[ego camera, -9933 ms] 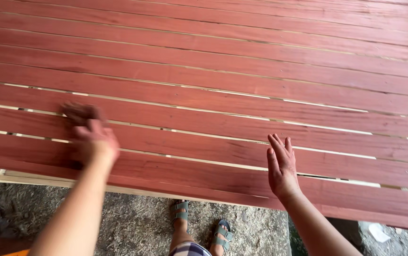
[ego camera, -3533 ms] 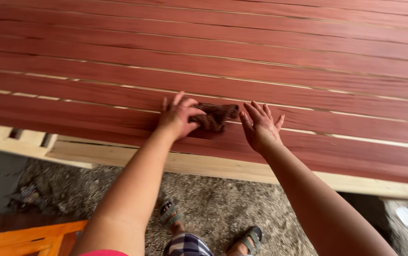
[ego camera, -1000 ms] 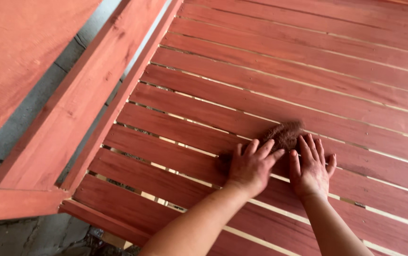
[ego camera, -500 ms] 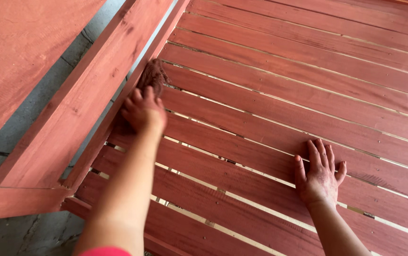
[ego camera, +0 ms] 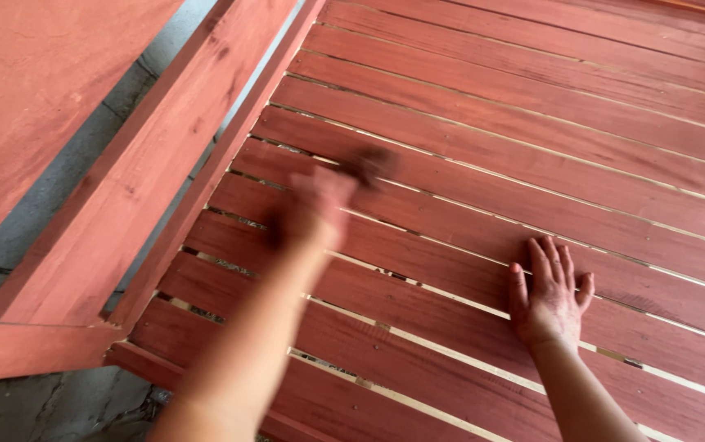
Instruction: The person wipes the surface of a reddish-brown wooden bench with a brown cloth. They move along the bench, wiping the slats, edges, and frame in a repetitive motion.
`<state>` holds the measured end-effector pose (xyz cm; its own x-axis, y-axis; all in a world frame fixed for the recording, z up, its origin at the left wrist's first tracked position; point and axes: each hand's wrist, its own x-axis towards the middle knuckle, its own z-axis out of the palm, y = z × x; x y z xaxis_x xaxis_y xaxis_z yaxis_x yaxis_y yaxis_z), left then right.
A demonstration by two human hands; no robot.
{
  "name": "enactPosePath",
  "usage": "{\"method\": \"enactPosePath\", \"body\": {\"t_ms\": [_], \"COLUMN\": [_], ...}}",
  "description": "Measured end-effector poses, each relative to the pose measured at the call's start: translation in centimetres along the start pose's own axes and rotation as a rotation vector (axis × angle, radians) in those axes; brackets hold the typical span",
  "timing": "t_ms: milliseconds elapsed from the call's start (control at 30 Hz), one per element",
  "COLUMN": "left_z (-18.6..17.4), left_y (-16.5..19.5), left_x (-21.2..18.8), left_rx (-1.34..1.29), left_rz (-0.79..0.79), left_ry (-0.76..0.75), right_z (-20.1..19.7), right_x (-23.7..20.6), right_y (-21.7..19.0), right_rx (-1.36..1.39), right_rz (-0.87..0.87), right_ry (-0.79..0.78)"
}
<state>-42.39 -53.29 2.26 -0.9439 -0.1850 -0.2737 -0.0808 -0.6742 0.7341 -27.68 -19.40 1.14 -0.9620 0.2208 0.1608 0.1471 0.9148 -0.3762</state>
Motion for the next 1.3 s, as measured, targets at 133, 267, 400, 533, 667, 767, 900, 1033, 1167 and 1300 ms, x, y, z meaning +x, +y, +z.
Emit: {"method": "enactPosePath", "body": {"t_ms": [133,267,400,533,667,767,900,1033,1167,1300], "left_z": [-2.6,2.6,11.4,17.0,16.5,12.3,4.5,1.2,3.3,7.9], "left_y": [5.7,-1.1,-12.8,-17.2,-15.0,-9.2,2.5,7.5,1.6,-7.4], "left_x": [3.7,0.9,-6.2,-9.4,-2.8,5.4,12.3,13.1,8.5,-1.8], "left_rx": [1.854,1.627,1.337,1.364,1.614,1.406,1.795,2.161,1.860,1.523], "left_rz": [0.427,0.420,0.503,1.153,0.659,0.863,0.838,0.415,0.413,0.456], "left_ry": [0.427,0.280,-0.262,-0.646,-0.751,-0.446,-0.016,0.323,0.246,-0.102], "right_z": [0.2,0.6,0.6,0.4,0.0,-0.2,-0.4,-0.4,-0.4,-0.3], "right_x": [-0.1,-0.3,-0.6,-0.5,-0.5,-0.6,-0.4,-0.3,-0.4,-0.4], "right_y": [0.4,0.7,0.9,0.7,0.1,-0.4,-0.6,-0.7,-0.7,-0.7], "right_rx": [-0.003,-0.037,-0.051,-0.105,-0.089,-0.074,-0.093,-0.090,-0.095,-0.111], "right_rz": [0.008,0.065,0.016,0.017,0.066,0.064,0.074,0.072,0.070,0.059], "right_ry": [0.007,-0.014,0.039,0.024,0.014,0.037,0.016,0.009,0.009,0.010]}}
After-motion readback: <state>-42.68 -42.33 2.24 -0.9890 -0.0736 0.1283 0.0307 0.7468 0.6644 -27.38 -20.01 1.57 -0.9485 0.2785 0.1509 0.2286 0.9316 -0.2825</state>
